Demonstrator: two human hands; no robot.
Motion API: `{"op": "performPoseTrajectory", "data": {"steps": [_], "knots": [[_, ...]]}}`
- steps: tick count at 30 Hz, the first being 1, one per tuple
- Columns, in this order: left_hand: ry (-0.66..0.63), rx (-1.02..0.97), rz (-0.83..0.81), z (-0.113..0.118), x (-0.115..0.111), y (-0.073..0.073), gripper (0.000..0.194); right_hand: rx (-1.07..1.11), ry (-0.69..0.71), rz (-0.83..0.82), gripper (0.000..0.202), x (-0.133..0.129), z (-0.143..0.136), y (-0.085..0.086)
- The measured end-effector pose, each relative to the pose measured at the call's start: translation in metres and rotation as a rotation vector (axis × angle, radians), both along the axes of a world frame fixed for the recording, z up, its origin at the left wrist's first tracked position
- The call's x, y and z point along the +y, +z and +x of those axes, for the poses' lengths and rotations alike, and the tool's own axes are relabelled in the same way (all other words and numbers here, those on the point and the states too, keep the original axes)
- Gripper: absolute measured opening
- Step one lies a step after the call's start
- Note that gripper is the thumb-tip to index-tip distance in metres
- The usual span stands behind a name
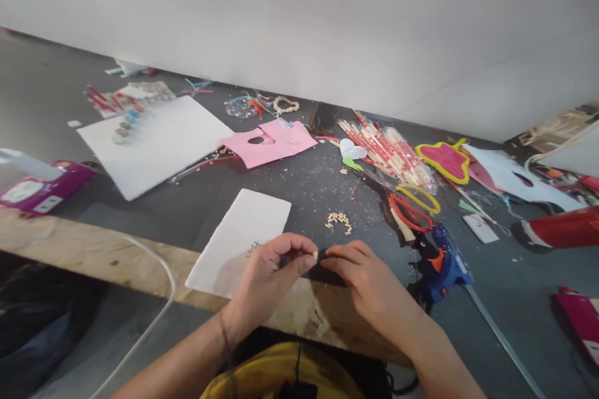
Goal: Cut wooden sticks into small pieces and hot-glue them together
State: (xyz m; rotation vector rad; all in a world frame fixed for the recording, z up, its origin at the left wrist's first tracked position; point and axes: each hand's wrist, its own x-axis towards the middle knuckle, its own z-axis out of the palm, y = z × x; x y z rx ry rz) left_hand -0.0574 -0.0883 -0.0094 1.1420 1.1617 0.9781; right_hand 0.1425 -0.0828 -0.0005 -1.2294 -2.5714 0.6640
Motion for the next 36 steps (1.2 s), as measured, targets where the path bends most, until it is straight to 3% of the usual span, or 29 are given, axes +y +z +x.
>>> {"op": "performPoseTrajectory", "data": {"steps": [6, 11, 17, 23, 36], "knots": [[-0.03, 0.092, 0.065, 0.005, -0.004, -0.003, 0.008, 0.069, -0.16, -0.038, 0.027, -0.005, 0.001, 0.0], [-0.102, 0.204, 0.175, 0.01, -0.01, -0.008, 0.008, 0.097, -0.227, -0.049, 0.02, -0.01, 0.006, -0.002], [-0.157, 0.377, 0.448, 0.017, -0.009, -0.007, 0.013, 0.195, -0.342, -0.139, 0.018, -0.022, 0.011, 0.008], [-0.215, 0.453, 0.77, 0.022, -0.01, -0.011, 0.019, 0.218, -0.354, -0.171, 0.016, -0.032, 0.008, 0.019], [-0.217, 0.453, 0.889, 0.024, -0.012, -0.006, 0.023, 0.426, -0.45, -0.375, 0.019, -0.039, 0.007, 0.021]]}}
